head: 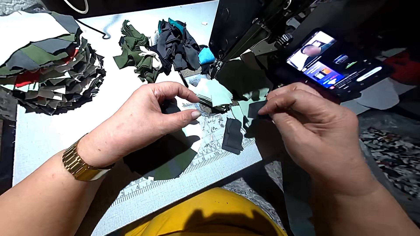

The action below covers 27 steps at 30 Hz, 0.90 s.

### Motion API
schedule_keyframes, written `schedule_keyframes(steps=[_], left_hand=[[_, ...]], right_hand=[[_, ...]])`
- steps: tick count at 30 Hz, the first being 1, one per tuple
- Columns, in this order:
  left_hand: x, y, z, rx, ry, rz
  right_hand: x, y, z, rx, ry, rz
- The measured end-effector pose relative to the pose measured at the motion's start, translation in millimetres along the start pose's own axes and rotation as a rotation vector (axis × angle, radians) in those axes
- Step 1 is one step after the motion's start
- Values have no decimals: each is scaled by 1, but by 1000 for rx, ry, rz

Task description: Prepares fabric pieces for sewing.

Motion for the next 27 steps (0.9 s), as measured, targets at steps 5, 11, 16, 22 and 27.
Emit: schedule_keyframes(steps=[5, 11, 16, 22, 27], left_hand=[[-4, -4, -2, 102, -10, -94], [-7, -4, -3, 372, -20, -253], [-4, 6, -1, 444, 10, -299], [-3, 15, 0, 416, 1, -210], [2, 17, 1, 391, 7, -24]], right_hand=[[19, -7, 18, 28, 17, 270], [43, -22, 28, 36, 91, 485], [40, -32, 19, -23, 39, 521], [41, -52, 0, -108, -109, 498], [45, -69, -14, -98, -157, 352]])
Point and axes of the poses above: each hand's wrist, its own z-axis towards the middle knuckle, its own y-axis out of the back of the hand, x = y × z, the point moved 1 cm from there along z, towards the middle knuckle, and after that the axes turned 11 degrees about y, right-handed, at the moved point
